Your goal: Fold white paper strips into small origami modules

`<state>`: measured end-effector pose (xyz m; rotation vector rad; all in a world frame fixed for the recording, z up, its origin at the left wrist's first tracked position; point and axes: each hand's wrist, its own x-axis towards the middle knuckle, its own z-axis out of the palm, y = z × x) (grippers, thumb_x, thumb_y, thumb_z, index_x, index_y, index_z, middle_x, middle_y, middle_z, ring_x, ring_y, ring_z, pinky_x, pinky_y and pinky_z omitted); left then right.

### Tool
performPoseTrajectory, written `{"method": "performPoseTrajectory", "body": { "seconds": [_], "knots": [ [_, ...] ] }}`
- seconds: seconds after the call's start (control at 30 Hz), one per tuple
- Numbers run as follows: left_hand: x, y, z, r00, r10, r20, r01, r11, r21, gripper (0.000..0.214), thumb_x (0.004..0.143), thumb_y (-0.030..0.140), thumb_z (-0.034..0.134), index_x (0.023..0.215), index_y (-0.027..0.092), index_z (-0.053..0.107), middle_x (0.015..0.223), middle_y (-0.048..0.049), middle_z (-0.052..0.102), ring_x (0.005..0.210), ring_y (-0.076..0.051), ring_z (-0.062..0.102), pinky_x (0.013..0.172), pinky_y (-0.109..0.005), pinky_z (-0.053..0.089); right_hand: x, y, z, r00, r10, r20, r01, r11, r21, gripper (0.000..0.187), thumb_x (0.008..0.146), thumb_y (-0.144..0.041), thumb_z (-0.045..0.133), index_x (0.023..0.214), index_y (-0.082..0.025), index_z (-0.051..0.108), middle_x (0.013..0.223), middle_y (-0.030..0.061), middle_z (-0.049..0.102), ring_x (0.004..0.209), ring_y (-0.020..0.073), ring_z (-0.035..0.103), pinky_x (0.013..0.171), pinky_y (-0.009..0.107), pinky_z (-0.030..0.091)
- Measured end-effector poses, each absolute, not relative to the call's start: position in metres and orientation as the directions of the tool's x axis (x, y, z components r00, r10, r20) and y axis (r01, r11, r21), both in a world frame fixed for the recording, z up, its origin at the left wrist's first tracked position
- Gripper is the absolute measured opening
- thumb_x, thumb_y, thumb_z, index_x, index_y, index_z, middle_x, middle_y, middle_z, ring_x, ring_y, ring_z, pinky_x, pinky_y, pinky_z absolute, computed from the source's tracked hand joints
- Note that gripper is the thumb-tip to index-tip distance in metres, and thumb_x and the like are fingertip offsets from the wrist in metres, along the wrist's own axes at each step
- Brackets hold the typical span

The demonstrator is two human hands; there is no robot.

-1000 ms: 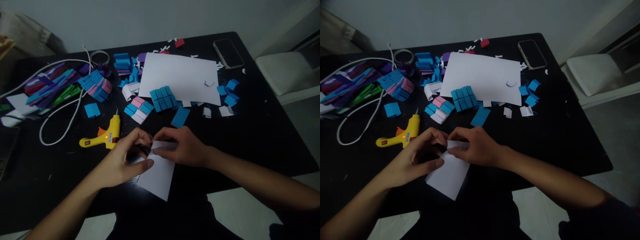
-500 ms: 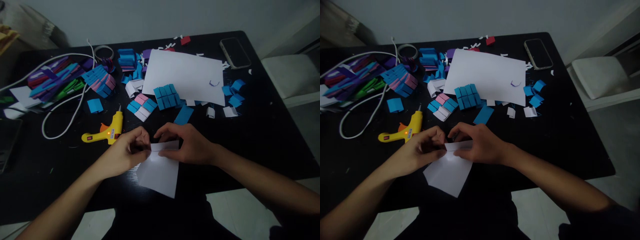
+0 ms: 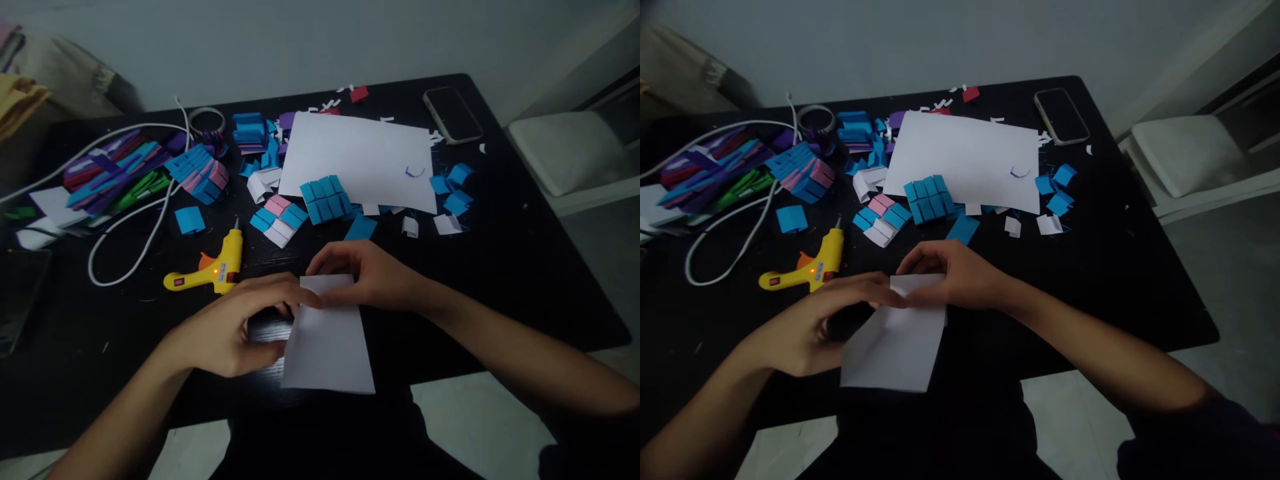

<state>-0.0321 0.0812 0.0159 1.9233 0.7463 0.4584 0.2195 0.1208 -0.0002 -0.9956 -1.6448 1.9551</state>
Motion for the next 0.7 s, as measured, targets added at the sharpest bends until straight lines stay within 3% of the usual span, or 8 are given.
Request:
{"method": "performPoseTrajectory", "body": {
  "seconds": [0.17,0.37,0.47,0.6,0.63,0.7],
  "knots": [
    [-0.025,0.076,0.008,0.677,0.730,0.096,0.333,-0.420,0.845,0.035,0.073,0.009,0.067,0.105,0.023,0.066,0.094,-0.0031,0.071,0.081,-0.018,0.068,0.070,-0.027,0.055,0.222,0.119,-0.001,-0.663,0.680,-0.313,0.069,-0.361,-0.930,0.040,0.069,-0.017,0.088,0.105,-0.018,0.070,0.091,0.0019,0.078,0.079,0.0158,0.075,0.063,0.023,0.057],
    [-0.022,0.074,-0.002,0.584,0.795,0.167,0.346,-0.429,0.834,0.024,0.083,0.018,0.072,0.105,0.020,0.063,0.094,-0.0032,0.072,0.078,-0.014,0.070,0.067,-0.022,0.055,0.222,0.113,-0.005,-0.602,0.720,-0.345,0.046,-0.399,-0.916,0.044,0.064,-0.023,0.093,0.102,-0.018,0.072,0.090,0.0027,0.077,0.080,0.0177,0.075,0.066,0.027,0.059],
    [-0.020,0.075,-0.001,0.552,0.802,0.227,0.335,-0.464,0.820,0.021,0.084,0.019,0.073,0.103,0.019,0.064,0.092,-0.0044,0.073,0.078,-0.015,0.071,0.067,-0.023,0.056,0.222,0.109,-0.008,-0.556,0.803,-0.217,0.036,-0.237,-0.971,0.040,0.066,-0.025,0.093,0.101,-0.020,0.074,0.093,0.0025,0.077,0.085,0.0194,0.074,0.072,0.030,0.061],
    [-0.021,0.076,-0.003,0.515,0.798,0.313,0.336,-0.523,0.783,0.020,0.087,0.023,0.073,0.104,0.017,0.064,0.092,-0.0064,0.073,0.083,-0.018,0.073,0.070,-0.026,0.058,0.222,0.102,-0.012,-0.246,0.946,0.210,0.114,0.243,-0.963,0.025,0.082,-0.023,0.081,0.105,-0.022,0.073,0.115,0.0072,0.072,0.113,0.0239,0.067,0.101,0.042,0.054],
    [-0.022,0.076,-0.004,0.511,0.794,0.329,0.335,-0.536,0.775,0.021,0.088,0.024,0.073,0.105,0.017,0.064,0.093,-0.0070,0.072,0.084,-0.018,0.073,0.071,-0.026,0.058,0.221,0.101,-0.012,-0.170,0.945,0.278,0.166,0.306,-0.938,0.021,0.085,-0.022,0.077,0.105,-0.022,0.072,0.115,0.0076,0.070,0.111,0.0235,0.066,0.100,0.042,0.053],
    [-0.023,0.075,-0.007,0.500,0.782,0.372,0.325,-0.568,0.757,0.024,0.090,0.027,0.073,0.109,0.017,0.063,0.096,-0.0081,0.072,0.086,-0.018,0.072,0.074,-0.027,0.059,0.220,0.098,-0.012,-0.102,0.958,0.269,0.236,0.286,-0.929,0.019,0.087,-0.023,0.074,0.106,-0.022,0.070,0.106,0.0062,0.067,0.097,0.0206,0.066,0.087,0.038,0.057]
  ]
}}
